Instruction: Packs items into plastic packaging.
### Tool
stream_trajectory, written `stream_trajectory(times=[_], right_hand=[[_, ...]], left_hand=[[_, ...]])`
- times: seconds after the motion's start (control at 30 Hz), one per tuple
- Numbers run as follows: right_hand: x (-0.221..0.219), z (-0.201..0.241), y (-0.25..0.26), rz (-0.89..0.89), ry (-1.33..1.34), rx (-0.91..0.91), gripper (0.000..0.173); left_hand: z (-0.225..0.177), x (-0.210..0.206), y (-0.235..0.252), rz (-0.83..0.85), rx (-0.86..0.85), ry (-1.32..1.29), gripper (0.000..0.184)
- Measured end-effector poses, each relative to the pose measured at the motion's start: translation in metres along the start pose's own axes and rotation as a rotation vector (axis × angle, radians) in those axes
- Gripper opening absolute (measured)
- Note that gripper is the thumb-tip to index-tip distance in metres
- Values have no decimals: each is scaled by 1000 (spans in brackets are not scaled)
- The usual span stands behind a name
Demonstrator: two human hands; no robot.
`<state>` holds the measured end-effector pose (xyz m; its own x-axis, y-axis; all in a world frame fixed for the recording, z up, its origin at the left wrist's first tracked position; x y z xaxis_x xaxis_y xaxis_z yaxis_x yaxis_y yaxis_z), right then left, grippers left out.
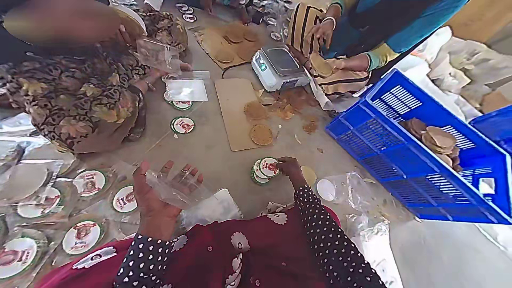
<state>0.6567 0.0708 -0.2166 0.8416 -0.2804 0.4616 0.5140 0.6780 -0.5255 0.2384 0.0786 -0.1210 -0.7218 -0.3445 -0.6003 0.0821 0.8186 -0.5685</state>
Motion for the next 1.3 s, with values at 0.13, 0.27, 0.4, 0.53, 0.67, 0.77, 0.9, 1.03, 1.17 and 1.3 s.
stream_trajectory(times=[0.13, 0.27, 0.4, 0.53, 0.67, 0.77, 0.9, 1.03, 1.17, 1.3], right_hand=[[1, 3, 1, -3, -122, 70, 24], [12, 13, -5, -78, -151, 170, 22], [25, 43, 0, -229, 78, 305, 31], [9, 84, 36, -164, -70, 440, 29], [-17, 114, 76, -73, -247, 467, 27], [-30, 125, 97, -73, -297, 458, 31], [-50, 140, 114, 114, -479, 592, 58], [-66, 136, 134, 200, -761, 591, 72], [-69, 143, 133, 179, -832, 579, 71], [-65, 144, 130, 180, -845, 571, 68]], left_hand=[[0, 0, 1, -18, 3, 15, 73], [0, 0, 1, -26, 10, 14, 75], [0, 2, 3, -10, 8, 7, 75], [2, 3, 5, -60, 23, 8, 71], [0, 6, 10, -80, 12, 44, 70], [0, 4, 14, -84, 14, 58, 70], [3, 7, 20, -47, 8, 52, 73], [4, 7, 22, -39, 0, 46, 71], [3, 9, 23, -42, -6, 28, 67], [4, 8, 22, -52, -5, 40, 67]])
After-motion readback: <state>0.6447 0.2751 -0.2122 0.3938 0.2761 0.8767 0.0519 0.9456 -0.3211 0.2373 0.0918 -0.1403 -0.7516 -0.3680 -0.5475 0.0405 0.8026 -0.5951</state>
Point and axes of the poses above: each hand's wrist, its own y-axis towards the middle knuckle, its own x-axis out of the back of the hand, z = x × y, the point moved 6 cm from there along y, towards the middle knuckle, and after that the axes turned 12 degrees about y, right-handed, at the moved point
